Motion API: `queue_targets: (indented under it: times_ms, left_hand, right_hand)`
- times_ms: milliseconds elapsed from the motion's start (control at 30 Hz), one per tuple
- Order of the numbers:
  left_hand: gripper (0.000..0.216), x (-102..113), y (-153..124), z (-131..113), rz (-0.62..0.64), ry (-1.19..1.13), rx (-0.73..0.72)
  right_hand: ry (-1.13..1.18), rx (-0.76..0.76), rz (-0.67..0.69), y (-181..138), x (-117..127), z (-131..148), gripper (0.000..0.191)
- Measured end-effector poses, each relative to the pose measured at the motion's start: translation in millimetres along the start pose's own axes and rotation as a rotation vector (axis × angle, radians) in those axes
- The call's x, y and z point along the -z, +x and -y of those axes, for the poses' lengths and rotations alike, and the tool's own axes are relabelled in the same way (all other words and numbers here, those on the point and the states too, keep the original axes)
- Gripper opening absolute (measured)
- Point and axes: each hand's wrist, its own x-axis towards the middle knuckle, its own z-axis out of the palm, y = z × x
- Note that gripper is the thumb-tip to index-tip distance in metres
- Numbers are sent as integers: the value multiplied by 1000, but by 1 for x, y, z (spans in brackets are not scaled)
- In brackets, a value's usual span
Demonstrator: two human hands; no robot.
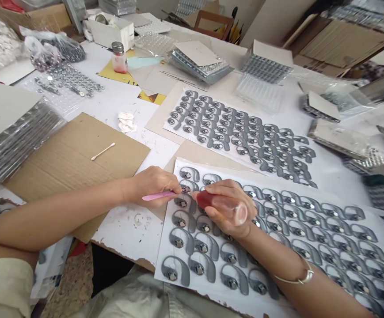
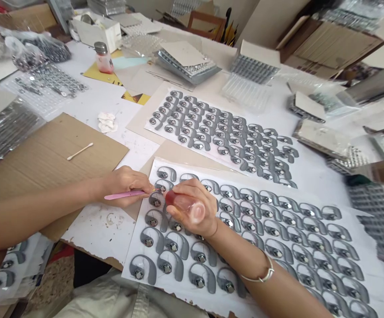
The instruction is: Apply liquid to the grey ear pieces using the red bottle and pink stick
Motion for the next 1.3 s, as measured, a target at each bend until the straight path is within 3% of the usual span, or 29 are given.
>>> queue_targets:
  times_ms: [333,567,633,767,833,967,1200,1300]
  left_hand:
    - [6,-1,-1,2,-19,10,-18]
    - [11,2,1,-1,15,9,8]
    - [11,2,0,-1,15,0,13]
    - [8,1,-1,1,2,-25,5]
    - [8,2,-1,0,2,-24,0]
    - [8,2,-1,-2,-17,17,-35]
    - [11,-3,-3,-4,20,305,-214]
    - [12,-6,-3,-6,-4,367,-247]
  right_hand:
    - [-16,-28,66,2,2,2,26]
    - [10,-38,40,1,1,1,26]
    - [72,-99,-9,1,1,0,25]
    - [328,-305,-284,11,2,-10,20]
    - [468,-446,-349,20,5,-18,26]
    - [683,-684,-360,33,16,-35,33]
    - [873,-937,-350,42,24,-48,41]
    - [890,-980,-337,43,25,-47,44]
